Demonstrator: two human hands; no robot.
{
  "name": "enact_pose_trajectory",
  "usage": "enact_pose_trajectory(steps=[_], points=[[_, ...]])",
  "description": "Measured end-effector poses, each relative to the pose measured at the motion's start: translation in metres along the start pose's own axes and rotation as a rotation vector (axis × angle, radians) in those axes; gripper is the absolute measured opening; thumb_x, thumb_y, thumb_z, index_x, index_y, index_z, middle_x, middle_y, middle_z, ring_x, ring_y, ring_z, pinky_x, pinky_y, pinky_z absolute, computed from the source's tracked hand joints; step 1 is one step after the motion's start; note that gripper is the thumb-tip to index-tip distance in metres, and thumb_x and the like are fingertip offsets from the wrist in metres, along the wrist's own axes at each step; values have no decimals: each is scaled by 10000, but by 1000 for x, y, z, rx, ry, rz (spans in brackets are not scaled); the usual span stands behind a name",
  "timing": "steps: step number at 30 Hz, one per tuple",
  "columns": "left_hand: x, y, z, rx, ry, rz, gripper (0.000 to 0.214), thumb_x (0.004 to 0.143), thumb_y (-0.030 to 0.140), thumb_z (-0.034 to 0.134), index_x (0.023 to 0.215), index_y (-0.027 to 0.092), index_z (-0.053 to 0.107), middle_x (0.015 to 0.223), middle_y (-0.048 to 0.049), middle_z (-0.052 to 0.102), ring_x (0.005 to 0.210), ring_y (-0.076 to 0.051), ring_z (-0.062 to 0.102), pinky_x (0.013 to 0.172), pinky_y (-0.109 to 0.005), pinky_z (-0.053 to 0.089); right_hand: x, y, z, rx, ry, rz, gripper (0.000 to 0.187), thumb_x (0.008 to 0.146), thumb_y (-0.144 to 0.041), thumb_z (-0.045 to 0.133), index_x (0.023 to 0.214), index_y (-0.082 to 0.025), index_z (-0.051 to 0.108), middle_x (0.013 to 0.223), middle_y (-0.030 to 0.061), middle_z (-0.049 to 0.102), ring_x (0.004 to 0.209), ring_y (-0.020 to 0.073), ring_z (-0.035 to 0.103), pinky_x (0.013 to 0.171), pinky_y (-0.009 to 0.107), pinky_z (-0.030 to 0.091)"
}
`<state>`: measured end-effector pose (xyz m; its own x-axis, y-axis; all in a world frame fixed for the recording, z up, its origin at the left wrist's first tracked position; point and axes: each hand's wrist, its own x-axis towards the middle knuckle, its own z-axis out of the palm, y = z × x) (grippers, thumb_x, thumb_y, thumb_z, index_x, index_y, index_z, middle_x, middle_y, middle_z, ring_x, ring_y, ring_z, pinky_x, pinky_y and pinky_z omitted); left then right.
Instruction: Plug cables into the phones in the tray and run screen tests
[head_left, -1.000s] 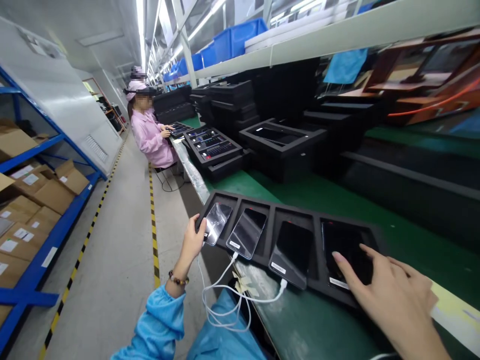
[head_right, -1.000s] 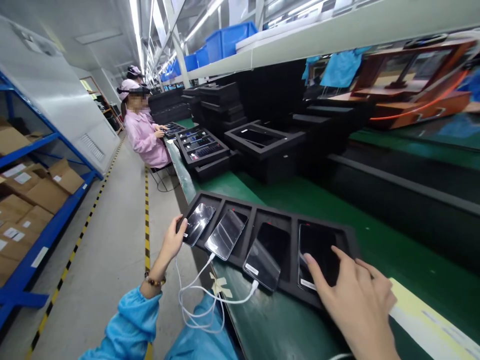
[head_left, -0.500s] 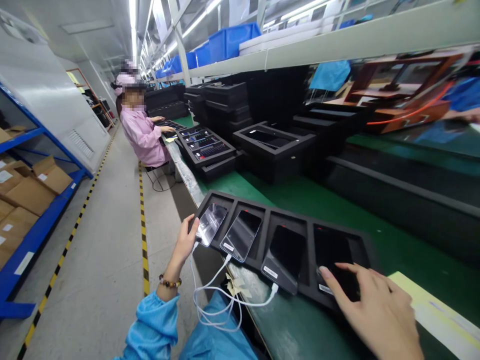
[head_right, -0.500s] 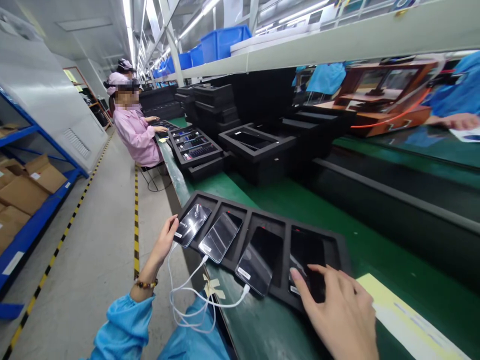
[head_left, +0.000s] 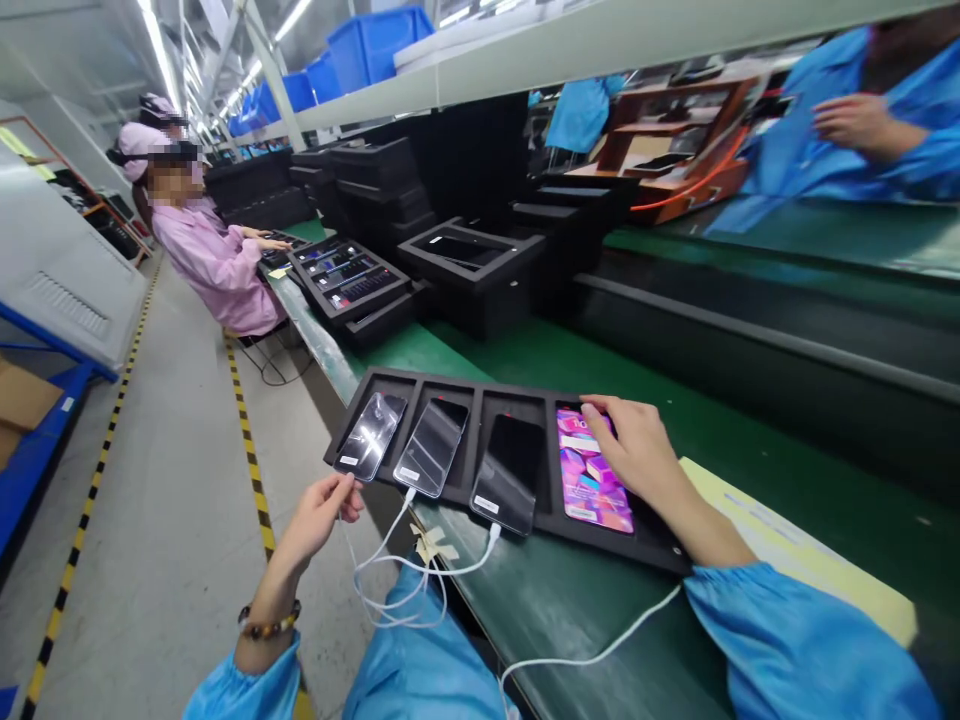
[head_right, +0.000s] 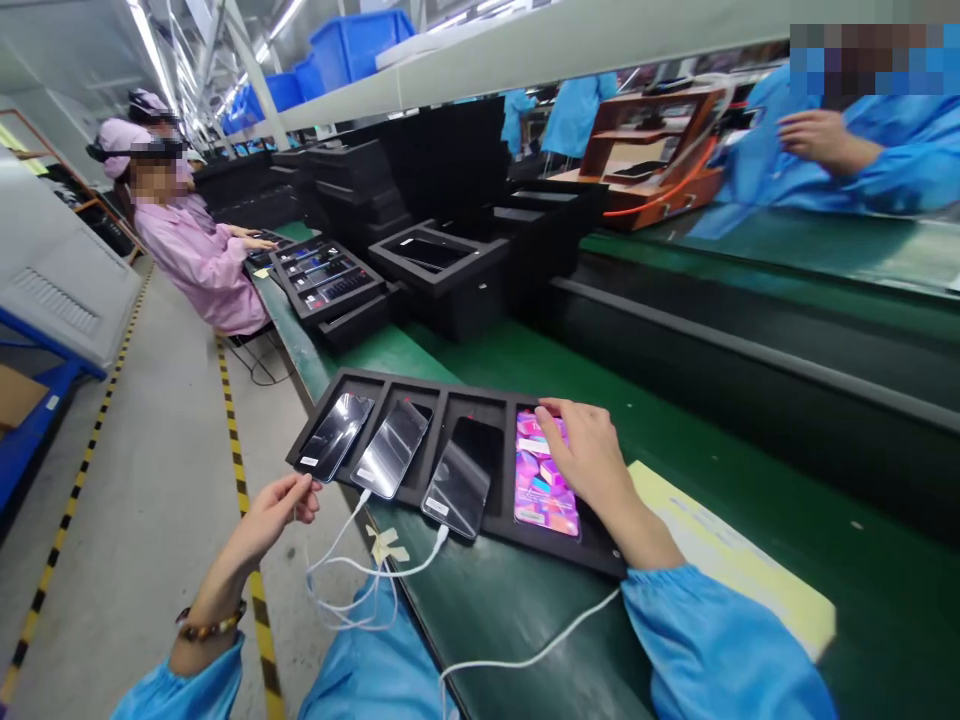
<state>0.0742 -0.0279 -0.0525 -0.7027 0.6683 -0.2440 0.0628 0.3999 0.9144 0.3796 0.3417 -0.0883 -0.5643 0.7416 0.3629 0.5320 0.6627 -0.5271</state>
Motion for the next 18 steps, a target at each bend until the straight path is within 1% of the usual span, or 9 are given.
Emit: enact_pose_trajectory(steps=[2,4,5,7,8,11,13,15,18], points=[[-12,12,8,76,167,102,591,794,783,770,853,197,725,837,-108,690,799,-256,639,726,-352,536,-2,-3,1,-4,13,9,650,1098,-662,301,1234,-184,720,1261,161,752,1249,372,599,1075,537,449],[-31,28,29,184,407,308,370,872,597,793,856,233,728,896,-101,681,860,-273,624,777,-362,525,-6,-8,1,-19,13,10,655,1101,-670,304,1251,-187,720,1270,153,749,1257,377,577,1071,537,445],[-40,35,45,212,367,371,307,892,542,784,830,244,743,866,-98,679,817,-270,611,776,-369,510,-7,-11,1,-30,11,14,653,1098,-676,311,1243,-189,721,1270,151,748,1255,383,567,1071,542,440],[-55,48,85,207,-24,364,221,898,467,807,854,252,789,865,-104,715,792,-269,629,771,-369,493,-7,-16,1,-57,12,37,639,1089,-690,331,1184,-195,723,1246,153,748,1223,393,552,1062,554,434],[-59,52,105,218,-167,335,208,894,454,819,871,248,792,891,-111,734,815,-275,645,797,-373,490,-6,-18,0,-64,11,52,629,1086,-694,339,1147,-199,721,1224,155,749,1203,393,550,1053,555,436],[-53,57,151,193,-413,166,396,944,574,730,785,211,723,811,-122,720,735,-252,626,753,-371,479,-5,-20,-5,-49,4,68,620,1101,-673,320,1150,-198,715,1211,155,750,1207,384,547,1048,544,446],[-41,57,163,11,-528,-6,533,890,710,729,820,182,705,798,-120,713,684,-222,621,713,-356,499,-8,-18,-10,-33,-16,42,627,1114,-647,305,1237,-186,713,1268,156,742,1261,378,541,1063,532,451],[-33,55,163,-233,-606,-175,662,753,779,830,913,149,707,782,-89,688,620,-165,581,624,-300,475,-15,-16,-17,-62,-38,28,635,1106,-644,336,1319,-171,701,1332,169,722,1291,387,533,1076,531,451],[-32,56,157,-512,-611,-392,746,570,679,1008,942,119,686,688,18,551,543,-56,404,486,-186,278,-27,-20,-22,-174,-81,86,666,1071,-647,431,1404,-121,667,1308,217,719,1243,428,553,1085,551,440]])
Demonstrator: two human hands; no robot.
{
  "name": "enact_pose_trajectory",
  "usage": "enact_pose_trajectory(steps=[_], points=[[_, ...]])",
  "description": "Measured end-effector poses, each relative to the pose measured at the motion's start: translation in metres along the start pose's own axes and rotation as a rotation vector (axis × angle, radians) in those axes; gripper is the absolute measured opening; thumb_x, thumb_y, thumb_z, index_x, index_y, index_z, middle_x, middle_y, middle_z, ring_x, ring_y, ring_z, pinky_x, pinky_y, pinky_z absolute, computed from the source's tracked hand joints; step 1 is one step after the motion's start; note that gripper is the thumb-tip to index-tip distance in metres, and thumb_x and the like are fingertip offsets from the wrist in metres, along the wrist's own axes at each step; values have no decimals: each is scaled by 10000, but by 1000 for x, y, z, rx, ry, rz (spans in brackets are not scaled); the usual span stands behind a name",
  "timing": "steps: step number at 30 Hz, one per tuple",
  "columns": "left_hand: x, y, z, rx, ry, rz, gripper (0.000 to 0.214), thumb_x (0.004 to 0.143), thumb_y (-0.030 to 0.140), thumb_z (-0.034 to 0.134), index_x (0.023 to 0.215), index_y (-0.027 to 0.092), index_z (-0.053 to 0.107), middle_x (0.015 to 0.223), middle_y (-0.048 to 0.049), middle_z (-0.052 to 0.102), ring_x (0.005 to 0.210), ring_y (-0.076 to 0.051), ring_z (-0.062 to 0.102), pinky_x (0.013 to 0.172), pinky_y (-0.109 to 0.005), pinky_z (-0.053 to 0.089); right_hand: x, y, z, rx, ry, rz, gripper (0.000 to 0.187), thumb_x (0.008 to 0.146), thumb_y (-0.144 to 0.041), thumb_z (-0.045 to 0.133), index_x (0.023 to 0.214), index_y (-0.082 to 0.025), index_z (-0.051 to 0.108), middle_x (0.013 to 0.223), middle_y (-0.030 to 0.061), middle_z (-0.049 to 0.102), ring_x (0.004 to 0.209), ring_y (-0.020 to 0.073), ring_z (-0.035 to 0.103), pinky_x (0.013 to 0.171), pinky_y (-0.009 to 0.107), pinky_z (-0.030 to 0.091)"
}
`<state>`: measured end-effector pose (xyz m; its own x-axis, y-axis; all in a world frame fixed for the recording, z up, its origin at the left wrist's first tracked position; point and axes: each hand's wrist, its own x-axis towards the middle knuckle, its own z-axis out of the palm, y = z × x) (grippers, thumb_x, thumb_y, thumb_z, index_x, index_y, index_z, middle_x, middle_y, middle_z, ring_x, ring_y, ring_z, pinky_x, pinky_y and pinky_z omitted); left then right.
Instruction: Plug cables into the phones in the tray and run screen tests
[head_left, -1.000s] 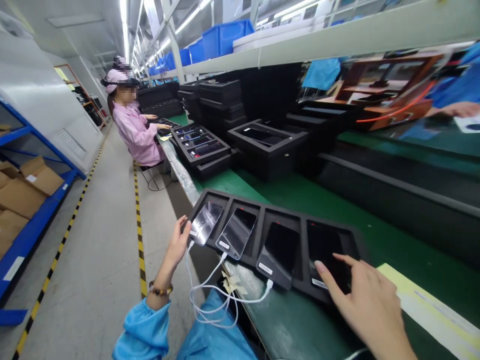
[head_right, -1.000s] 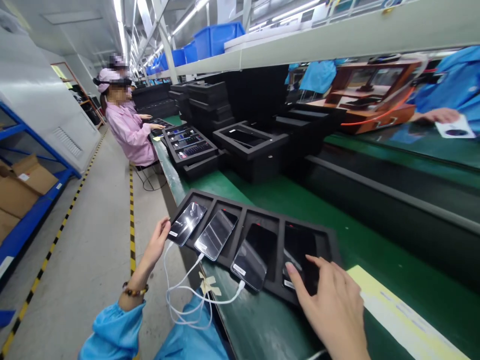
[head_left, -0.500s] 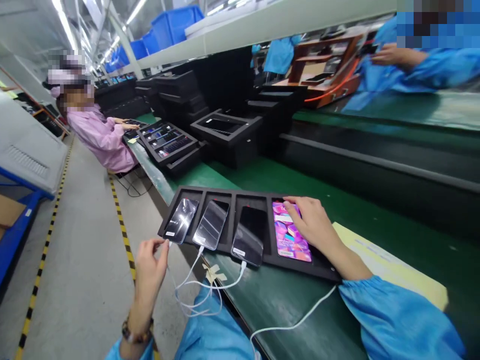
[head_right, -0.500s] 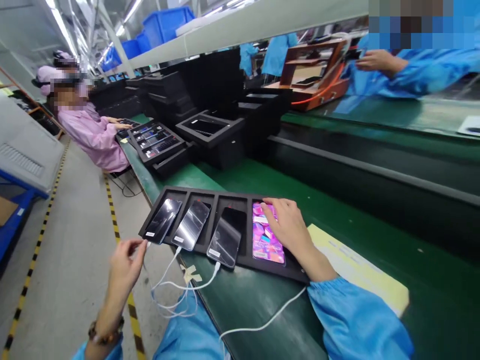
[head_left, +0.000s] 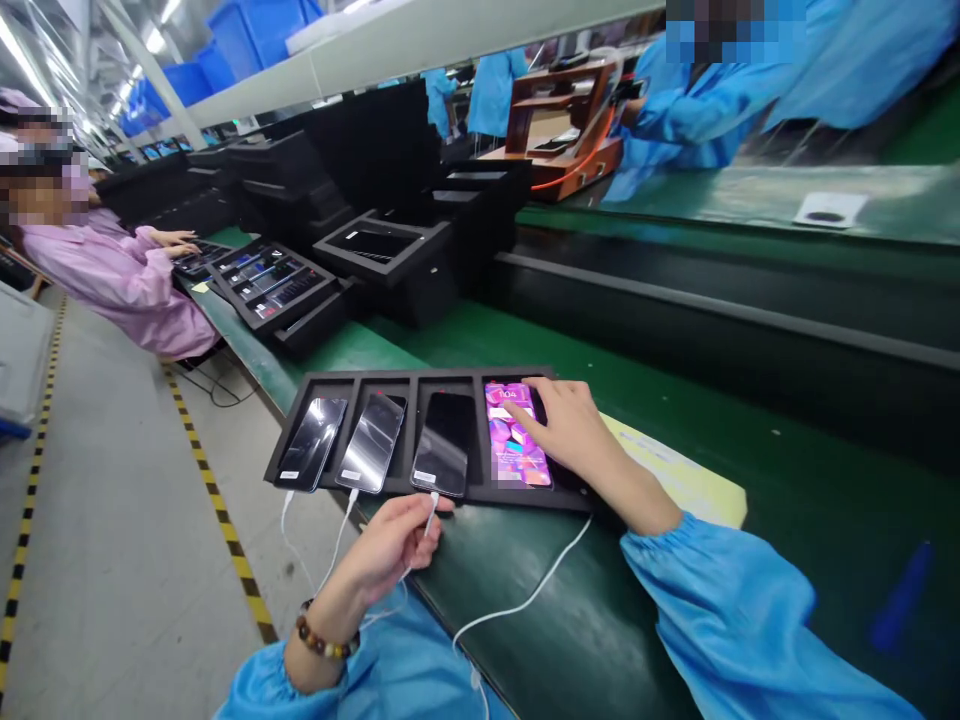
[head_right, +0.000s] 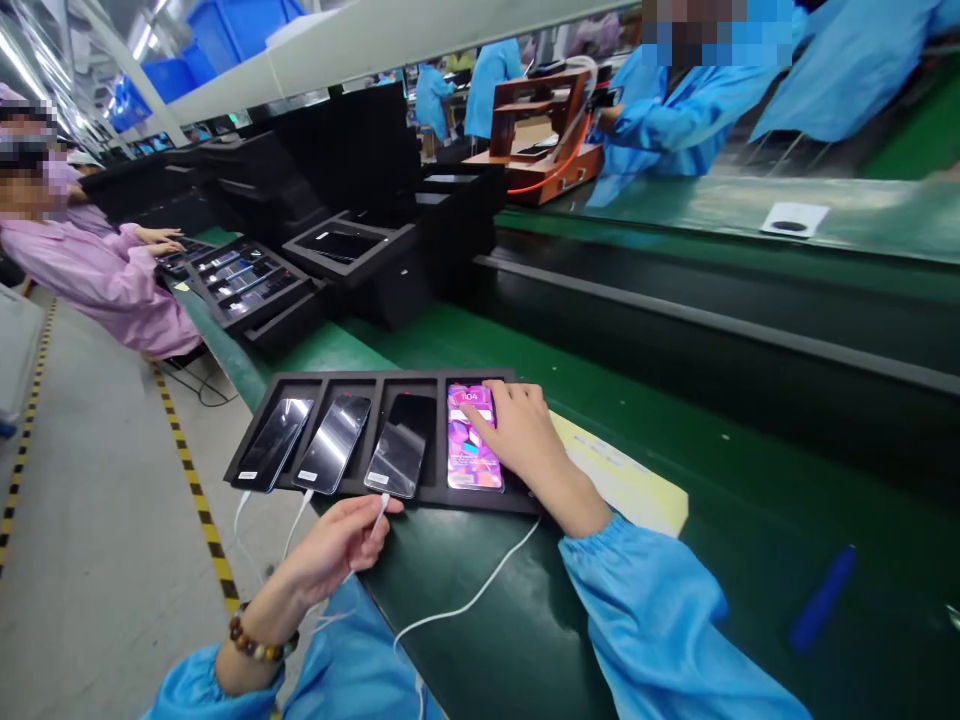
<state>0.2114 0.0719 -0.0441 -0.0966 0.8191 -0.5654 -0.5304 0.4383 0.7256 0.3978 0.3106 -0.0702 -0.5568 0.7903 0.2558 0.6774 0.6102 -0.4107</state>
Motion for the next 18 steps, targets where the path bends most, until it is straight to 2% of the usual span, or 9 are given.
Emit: enact_pose_trajectory(steps=[3,6,7,9,11,12,14,16,18], points=[[-4,-3,6,-171,50,-93,802,436,574,1087,942,110,672,617,91,400,522,-22,259,446,-154,142,-8,-18,-3,-52,-78,59,726,1059,-625,502,1522,-72,586,1335,248,704,1255,460,561,1107,560,419],[-1,-9,17,-246,121,-124,843,371,542,1096,962,113,676,581,129,280,502,-23,169,415,-151,85,-6,-39,-8,18,-168,162,814,1036,-597,596,1600,-18,498,1521,276,596,1399,469,502,1180,545,376],[0,-10,21,-275,147,-127,789,418,506,1091,959,114,671,582,131,260,496,-22,157,409,-148,78,-4,-44,-11,95,-187,209,842,1013,-601,644,1605,-22,492,1562,274,564,1455,460,470,1215,537,355],[3,-11,28,-347,202,-136,527,677,414,1002,927,116,647,595,119,246,472,-21,161,401,-145,79,1,-47,-19,358,-184,326,812,978,-573,718,1585,-70,525,1586,238,554,1522,408,439,1284,509,303],[3,-9,35,-415,255,-155,253,988,310,738,888,115,613,606,95,254,441,-29,188,388,-151,86,4,-45,-26,710,-155,469,768,947,-522,770,1557,-113,547,1617,212,523,1525,348,467,1299,461,322],[2,-7,38,-440,267,-158,248,1081,257,590,880,113,601,613,80,276,432,-34,225,381,-153,116,5,-43,-29,854,-142,531,754,950,-507,766,1557,-124,535,1636,210,498,1510,324,494,1285,441,359],[-2,-3,44,-466,265,-157,328,1150,184,415,889,100,595,643,47,366,453,-46,348,394,-154,255,4,-40,-33,1025,-141,611,778,969,-520,736,1593,-146,459,1658,219,464,1449,293,569,1217,423,462],[-5,1,49,-469,257,-159,318,1154,141,396,922,74,603,697,11,467,510,-55,458,460,-164,397,2,-38,-35,1070,-190,628,856,954,-563,750,1621,-167,388,1597,223,533,1318,290,673,1115,439,558],[-7,4,52,-481,259,-174,300,1154,132,401,957,48,611,699,11,471,502,-48,447,453,-160,385,0,-39,-36,1123,-271,613,1027,843,-569,877,1641,-193,352,1503,201,623,1164,293,744,1028,453,613]])
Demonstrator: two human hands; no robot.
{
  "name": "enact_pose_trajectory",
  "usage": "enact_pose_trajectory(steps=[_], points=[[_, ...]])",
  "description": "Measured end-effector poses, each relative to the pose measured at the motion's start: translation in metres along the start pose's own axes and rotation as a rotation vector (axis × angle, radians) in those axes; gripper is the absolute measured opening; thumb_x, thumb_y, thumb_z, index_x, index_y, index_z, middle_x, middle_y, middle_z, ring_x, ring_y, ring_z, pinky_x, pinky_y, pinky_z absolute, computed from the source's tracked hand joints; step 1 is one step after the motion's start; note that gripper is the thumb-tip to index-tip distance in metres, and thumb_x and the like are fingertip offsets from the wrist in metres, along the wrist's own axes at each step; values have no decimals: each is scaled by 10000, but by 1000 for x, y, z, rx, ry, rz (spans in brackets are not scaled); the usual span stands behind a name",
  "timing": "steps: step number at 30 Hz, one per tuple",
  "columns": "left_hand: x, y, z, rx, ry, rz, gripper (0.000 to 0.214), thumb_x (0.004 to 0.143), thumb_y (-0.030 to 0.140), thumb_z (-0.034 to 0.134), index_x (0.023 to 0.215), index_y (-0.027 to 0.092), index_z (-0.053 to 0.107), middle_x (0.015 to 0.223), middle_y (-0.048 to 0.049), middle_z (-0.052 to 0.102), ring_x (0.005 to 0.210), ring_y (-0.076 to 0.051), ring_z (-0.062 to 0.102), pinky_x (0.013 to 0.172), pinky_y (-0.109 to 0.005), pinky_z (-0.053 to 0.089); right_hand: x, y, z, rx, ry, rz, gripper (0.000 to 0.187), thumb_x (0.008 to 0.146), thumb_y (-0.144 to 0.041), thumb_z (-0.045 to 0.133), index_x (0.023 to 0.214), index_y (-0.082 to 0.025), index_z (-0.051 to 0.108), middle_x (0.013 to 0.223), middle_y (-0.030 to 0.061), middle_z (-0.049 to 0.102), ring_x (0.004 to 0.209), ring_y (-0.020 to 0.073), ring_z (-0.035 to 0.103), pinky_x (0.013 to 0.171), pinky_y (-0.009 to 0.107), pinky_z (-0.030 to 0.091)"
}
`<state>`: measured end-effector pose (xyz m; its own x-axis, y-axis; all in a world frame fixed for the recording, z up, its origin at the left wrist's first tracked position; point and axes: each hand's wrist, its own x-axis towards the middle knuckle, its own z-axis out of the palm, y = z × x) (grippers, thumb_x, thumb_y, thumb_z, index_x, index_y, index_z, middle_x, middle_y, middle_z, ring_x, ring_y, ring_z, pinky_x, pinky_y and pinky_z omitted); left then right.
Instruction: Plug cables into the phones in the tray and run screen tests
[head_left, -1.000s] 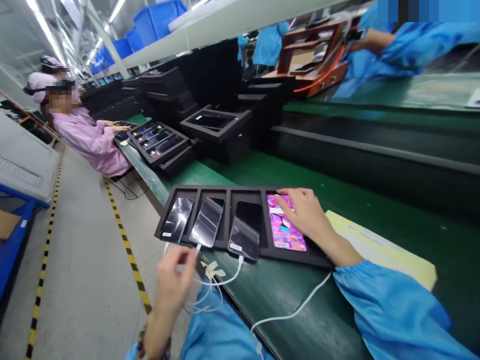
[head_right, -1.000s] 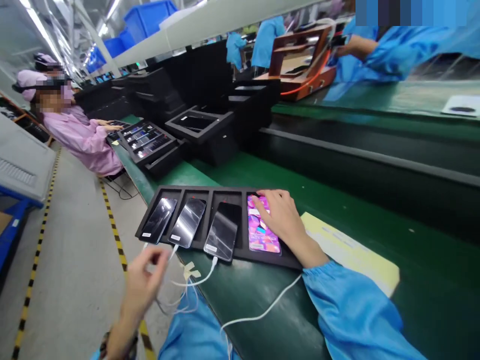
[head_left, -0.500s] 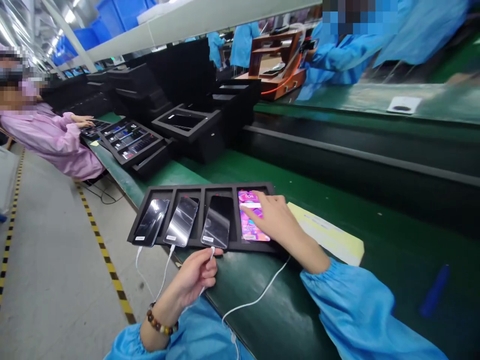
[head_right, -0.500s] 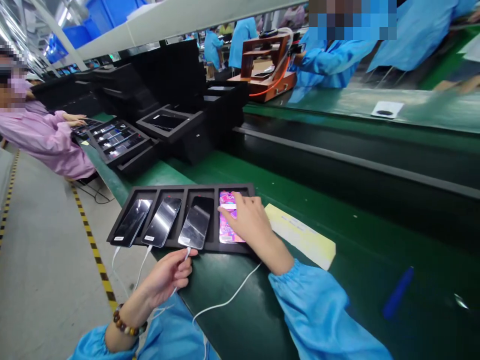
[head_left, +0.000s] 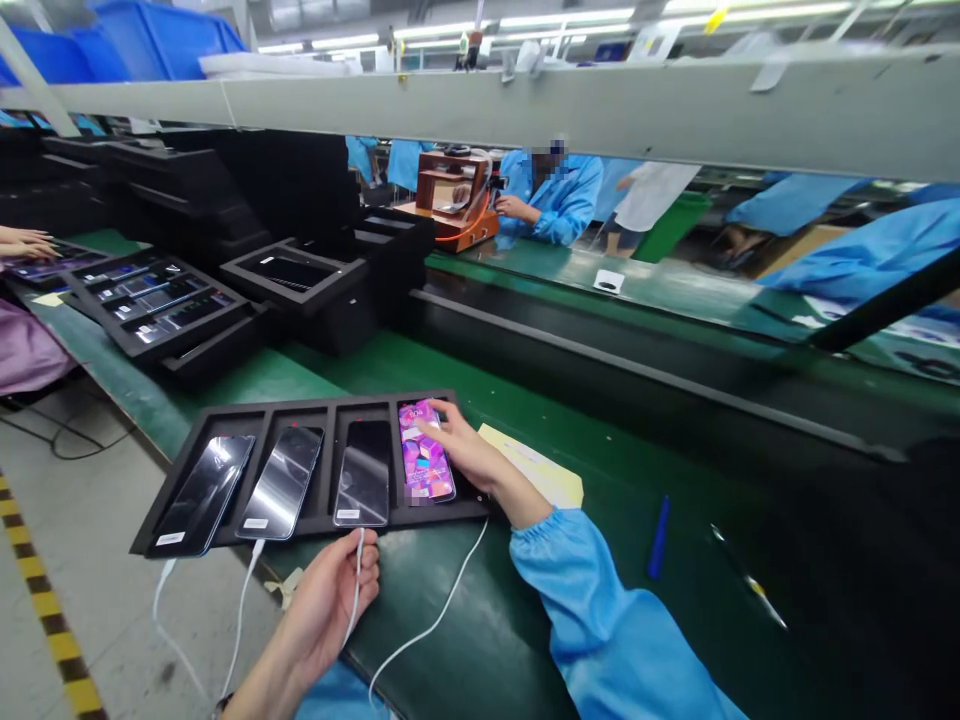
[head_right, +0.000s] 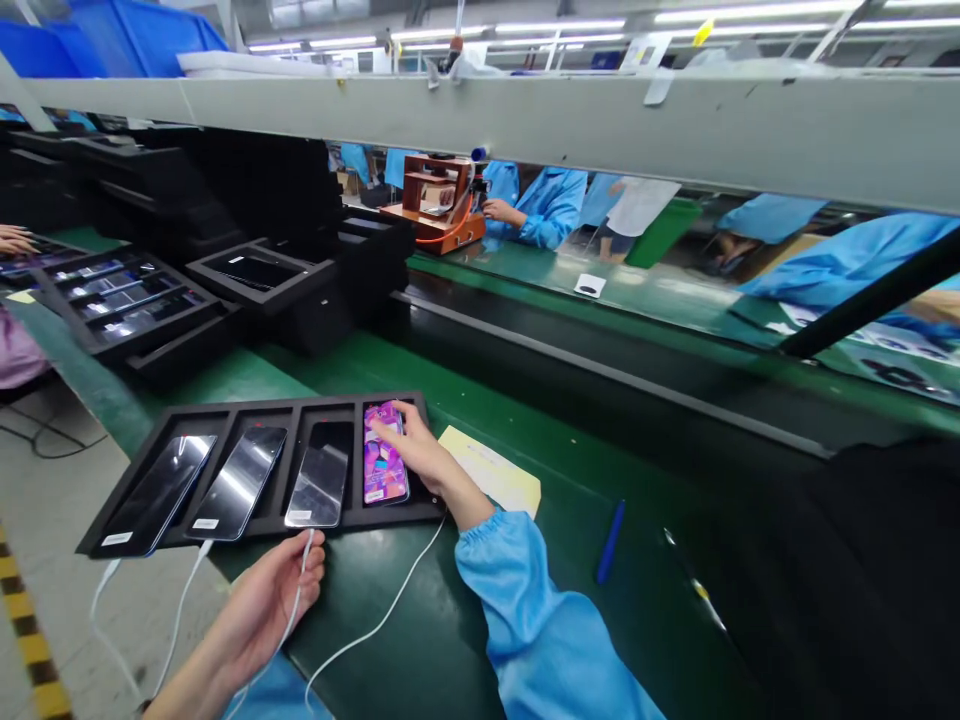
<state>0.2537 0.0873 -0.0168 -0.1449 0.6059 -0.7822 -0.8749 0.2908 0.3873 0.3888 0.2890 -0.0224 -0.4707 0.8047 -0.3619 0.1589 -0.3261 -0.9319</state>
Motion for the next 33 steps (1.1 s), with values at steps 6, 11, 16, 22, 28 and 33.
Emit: enact_pose_trajectory(steps=[6,11,16,22,28,33], points=[[3,-2,1,-78,11,-16,330,1178,210,395,963,53,591,634,81,276,417,-18,270,385,-142,159,-4,-2,-4,129,-91,38,1285,726,-508,993,1702,-202,215,1492,174,641,1162,283,751,1100,445,598],[5,-4,-1,-92,0,-17,331,1183,218,391,980,49,592,643,84,278,420,-11,273,395,-137,145,-26,10,-9,90,-153,24,1280,832,-665,882,1745,-272,75,1441,158,664,1163,286,753,1105,492,589],[4,-6,1,-81,13,-10,348,1186,212,381,955,53,587,631,88,266,422,-9,251,407,-138,118,-55,25,-25,-377,-33,-204,1113,872,-715,803,1742,-336,220,1709,195,342,1495,353,526,1213,590,477],[6,-9,-3,-26,11,27,312,1163,198,403,955,64,593,619,93,252,443,-14,216,442,-144,51,-26,27,-54,-925,-289,-510,1243,783,-657,899,1773,-332,223,1799,162,254,1659,410,258,1322,650,243],[11,-14,-10,92,-8,112,550,618,391,941,941,95,609,590,131,268,501,-16,193,445,-162,58,25,23,-39,-922,-155,-573,581,1090,-515,475,1584,-215,539,1542,157,635,1414,339,606,1212,556,408],[9,-16,-4,185,21,176,829,372,546,1003,961,121,604,571,147,271,518,-24,166,445,-176,80,26,20,-32,-950,-155,-609,474,1081,-569,480,1343,-243,703,1368,124,734,1251,340,642,1111,546,426]])
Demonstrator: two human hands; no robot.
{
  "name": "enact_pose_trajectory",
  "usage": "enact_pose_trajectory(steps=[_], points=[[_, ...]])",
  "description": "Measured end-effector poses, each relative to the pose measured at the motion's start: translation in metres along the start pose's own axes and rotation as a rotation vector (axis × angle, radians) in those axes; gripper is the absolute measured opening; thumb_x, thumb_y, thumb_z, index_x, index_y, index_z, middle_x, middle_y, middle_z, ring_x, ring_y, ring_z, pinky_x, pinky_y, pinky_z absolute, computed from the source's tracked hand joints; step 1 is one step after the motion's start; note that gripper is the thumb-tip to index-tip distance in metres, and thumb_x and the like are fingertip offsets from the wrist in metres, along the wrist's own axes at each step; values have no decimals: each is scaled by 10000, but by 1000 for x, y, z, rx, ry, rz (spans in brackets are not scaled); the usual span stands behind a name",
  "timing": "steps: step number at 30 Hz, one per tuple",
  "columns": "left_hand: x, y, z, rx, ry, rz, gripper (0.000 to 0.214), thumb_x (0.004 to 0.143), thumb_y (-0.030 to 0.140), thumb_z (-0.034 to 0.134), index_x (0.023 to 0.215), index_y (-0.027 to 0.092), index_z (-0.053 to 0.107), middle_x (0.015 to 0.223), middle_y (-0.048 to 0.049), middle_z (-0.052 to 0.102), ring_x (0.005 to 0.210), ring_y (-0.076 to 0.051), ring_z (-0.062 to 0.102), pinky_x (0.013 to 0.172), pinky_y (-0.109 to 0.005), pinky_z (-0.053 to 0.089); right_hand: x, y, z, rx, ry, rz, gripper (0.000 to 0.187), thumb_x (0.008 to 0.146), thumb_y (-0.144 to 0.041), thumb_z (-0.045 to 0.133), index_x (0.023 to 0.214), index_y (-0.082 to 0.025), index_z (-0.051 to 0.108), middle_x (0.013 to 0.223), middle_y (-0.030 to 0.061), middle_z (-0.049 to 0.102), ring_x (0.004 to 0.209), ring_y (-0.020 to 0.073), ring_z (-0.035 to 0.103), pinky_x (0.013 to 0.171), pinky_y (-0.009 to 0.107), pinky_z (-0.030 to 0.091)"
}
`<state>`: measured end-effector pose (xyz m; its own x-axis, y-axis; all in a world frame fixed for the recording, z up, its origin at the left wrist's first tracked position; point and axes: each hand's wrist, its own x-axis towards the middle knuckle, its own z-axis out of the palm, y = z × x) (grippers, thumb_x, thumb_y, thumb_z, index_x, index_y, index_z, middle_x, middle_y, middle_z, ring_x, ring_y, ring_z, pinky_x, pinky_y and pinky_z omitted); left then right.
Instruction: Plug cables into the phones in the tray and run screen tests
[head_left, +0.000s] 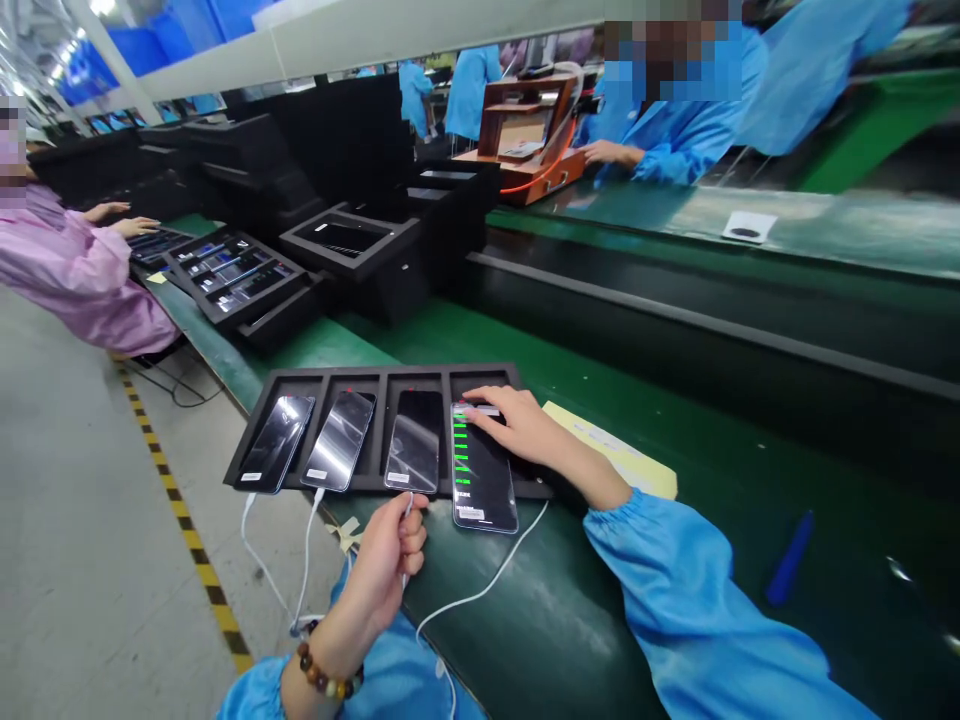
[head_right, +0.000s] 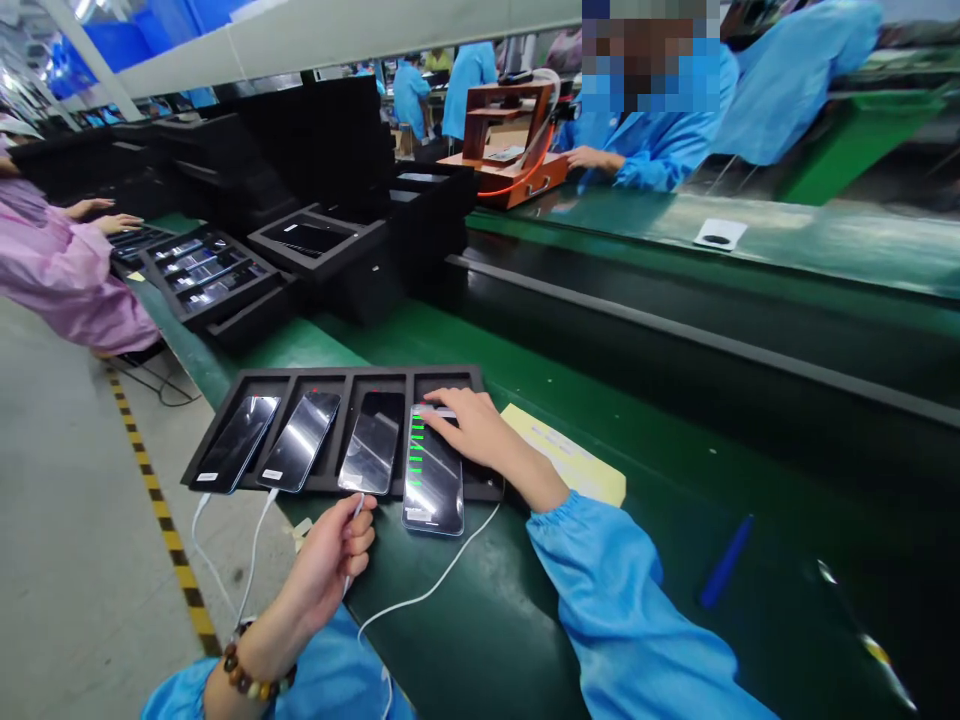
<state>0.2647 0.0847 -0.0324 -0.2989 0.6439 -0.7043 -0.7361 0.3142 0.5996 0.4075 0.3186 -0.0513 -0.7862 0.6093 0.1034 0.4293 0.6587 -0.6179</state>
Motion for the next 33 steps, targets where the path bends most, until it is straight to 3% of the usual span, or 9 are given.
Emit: enact_pose_trajectory(steps=[3,5,8,12,14,17,20,25,33], points=[[-1,0,3,-5,20,22,843,358,573,1008,939,137,581,571,145,276,522,-26,164,447,-182,89,-1,2,-8,-55,8,108,441,1097,-552,440,1078,-224,734,1053,118,768,1073,324,627,1044,528,415],[-1,1,4,-15,20,17,862,337,586,1017,927,145,568,572,146,271,524,-26,163,447,-183,85,2,3,-13,-78,-29,153,508,1120,-551,384,861,-212,661,879,104,720,1007,308,602,1020,506,406],[-1,0,4,-21,16,10,882,318,576,1033,927,145,564,574,150,252,528,-25,153,451,-183,69,13,1,-18,-87,-48,203,561,1136,-536,334,762,-205,589,817,96,683,1006,304,591,1028,500,396],[-1,0,4,-31,9,3,894,304,566,1041,930,143,563,588,153,235,533,-22,142,454,-177,56,21,-4,-22,-92,-36,206,580,1107,-626,356,952,-207,726,984,129,735,1084,340,600,1051,543,399],[-1,-1,3,-39,6,-4,884,310,556,1040,927,147,556,594,152,231,533,-21,139,454,-176,49,16,-3,-24,-105,-118,126,626,986,-765,545,1197,-213,751,1132,148,741,1130,370,607,1065,558,408],[-1,-3,3,-41,14,8,852,338,549,1030,922,149,555,593,151,229,528,-20,141,452,-175,48,3,2,-28,-98,-269,19,930,777,-781,797,1526,-256,623,1298,149,715,1210,407,606,1103,566,411],[-1,-5,4,-33,35,38,831,360,565,1013,919,141,567,583,151,241,524,-19,146,448,-174,62,1,9,-30,-36,-309,16,839,812,-685,817,1531,-294,631,1354,121,713,1256,396,602,1144,562,394],[-2,-11,7,-29,66,91,794,398,589,990,905,140,576,574,149,246,515,-20,167,441,-175,77,22,19,-22,61,-195,-12,641,938,-533,723,1518,-272,640,1513,84,661,1354,356,583,1236,573,310],[-2,-18,9,-43,115,137,900,338,718,1017,886,146,588,557,152,209,501,-25,140,424,-182,91,25,31,-8,19,-110,-16,487,1035,-397,550,1482,-229,648,1439,117,704,1319,343,605,1194,598,368]])
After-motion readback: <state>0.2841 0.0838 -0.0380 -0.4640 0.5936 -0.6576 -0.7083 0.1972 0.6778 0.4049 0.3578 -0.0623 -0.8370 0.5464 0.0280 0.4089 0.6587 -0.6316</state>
